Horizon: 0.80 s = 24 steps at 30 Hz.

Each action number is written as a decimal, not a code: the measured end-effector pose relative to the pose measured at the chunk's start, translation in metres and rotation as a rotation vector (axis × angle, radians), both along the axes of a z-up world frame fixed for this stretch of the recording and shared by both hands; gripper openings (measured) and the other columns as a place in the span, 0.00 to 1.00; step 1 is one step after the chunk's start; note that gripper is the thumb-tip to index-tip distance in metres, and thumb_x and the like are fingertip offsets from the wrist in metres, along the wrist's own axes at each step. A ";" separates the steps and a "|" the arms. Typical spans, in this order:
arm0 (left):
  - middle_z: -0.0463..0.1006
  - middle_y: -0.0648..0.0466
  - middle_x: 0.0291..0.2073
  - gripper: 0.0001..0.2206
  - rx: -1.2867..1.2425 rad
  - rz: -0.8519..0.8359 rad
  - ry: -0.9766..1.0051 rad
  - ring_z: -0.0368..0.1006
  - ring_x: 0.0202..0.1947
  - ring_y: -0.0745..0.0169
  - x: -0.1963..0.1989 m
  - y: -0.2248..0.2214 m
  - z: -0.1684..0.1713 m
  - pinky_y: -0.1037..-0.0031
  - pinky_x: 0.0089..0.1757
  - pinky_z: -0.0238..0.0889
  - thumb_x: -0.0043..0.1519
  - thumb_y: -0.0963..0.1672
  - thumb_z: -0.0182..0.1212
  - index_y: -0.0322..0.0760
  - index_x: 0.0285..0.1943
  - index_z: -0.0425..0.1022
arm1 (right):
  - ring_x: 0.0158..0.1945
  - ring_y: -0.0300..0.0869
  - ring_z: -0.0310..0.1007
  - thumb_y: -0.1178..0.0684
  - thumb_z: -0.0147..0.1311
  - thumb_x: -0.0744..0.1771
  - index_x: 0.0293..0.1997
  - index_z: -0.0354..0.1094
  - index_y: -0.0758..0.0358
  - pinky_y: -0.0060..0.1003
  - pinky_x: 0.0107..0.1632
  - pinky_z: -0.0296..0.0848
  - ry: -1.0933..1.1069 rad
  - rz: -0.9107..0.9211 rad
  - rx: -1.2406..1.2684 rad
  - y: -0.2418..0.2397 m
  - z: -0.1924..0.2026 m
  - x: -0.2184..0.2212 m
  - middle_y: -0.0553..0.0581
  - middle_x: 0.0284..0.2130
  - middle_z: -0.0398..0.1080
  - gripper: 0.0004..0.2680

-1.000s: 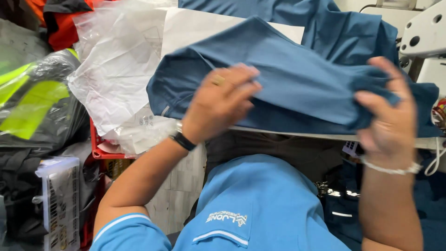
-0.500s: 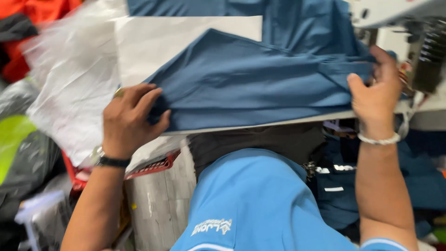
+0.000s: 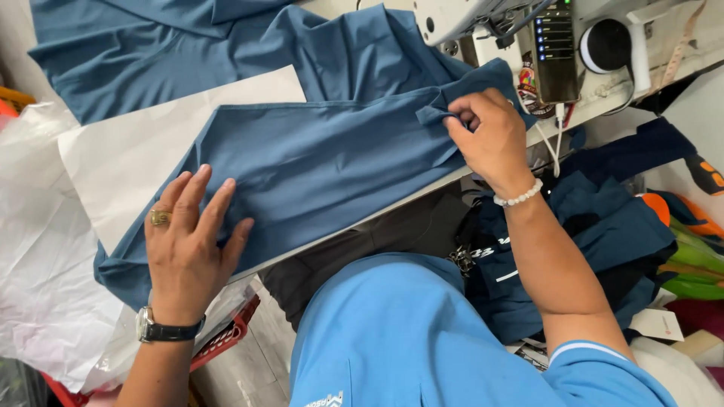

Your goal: Folding a blue garment and placing it into a plastic bag with a paper insert.

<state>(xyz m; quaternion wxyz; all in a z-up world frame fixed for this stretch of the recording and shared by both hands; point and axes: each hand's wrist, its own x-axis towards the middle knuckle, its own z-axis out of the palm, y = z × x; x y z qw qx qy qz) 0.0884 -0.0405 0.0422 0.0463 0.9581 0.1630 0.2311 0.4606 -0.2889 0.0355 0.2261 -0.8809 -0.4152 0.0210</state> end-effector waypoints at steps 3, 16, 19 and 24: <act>0.73 0.44 0.68 0.20 -0.001 0.016 0.049 0.71 0.66 0.38 0.004 -0.001 -0.004 0.54 0.58 0.62 0.68 0.50 0.64 0.43 0.67 0.75 | 0.30 0.37 0.70 0.60 0.63 0.67 0.40 0.74 0.61 0.32 0.36 0.73 0.033 -0.105 0.065 -0.006 0.009 0.002 0.53 0.33 0.72 0.02; 0.75 0.43 0.65 0.21 0.007 0.019 0.042 0.72 0.64 0.38 0.010 0.001 -0.001 0.55 0.57 0.60 0.70 0.52 0.58 0.39 0.66 0.76 | 0.38 0.51 0.72 0.53 0.70 0.68 0.67 0.66 0.69 0.52 0.46 0.72 -0.282 -0.065 0.044 -0.014 -0.005 0.022 0.65 0.51 0.68 0.21; 0.75 0.45 0.66 0.20 0.017 0.046 0.039 0.72 0.64 0.42 0.008 0.001 -0.006 0.58 0.57 0.60 0.68 0.52 0.60 0.42 0.65 0.76 | 0.38 0.47 0.71 0.63 0.67 0.69 0.49 0.78 0.70 0.43 0.43 0.74 -0.146 -0.012 0.188 -0.015 -0.004 0.028 0.61 0.35 0.71 0.06; 0.75 0.46 0.66 0.21 -0.011 0.053 0.046 0.72 0.64 0.42 0.009 0.002 -0.006 0.57 0.57 0.59 0.67 0.52 0.62 0.42 0.65 0.76 | 0.41 0.42 0.67 0.67 0.64 0.70 0.52 0.70 0.68 0.35 0.45 0.69 0.105 -0.049 0.423 -0.011 0.007 0.023 0.60 0.45 0.71 0.08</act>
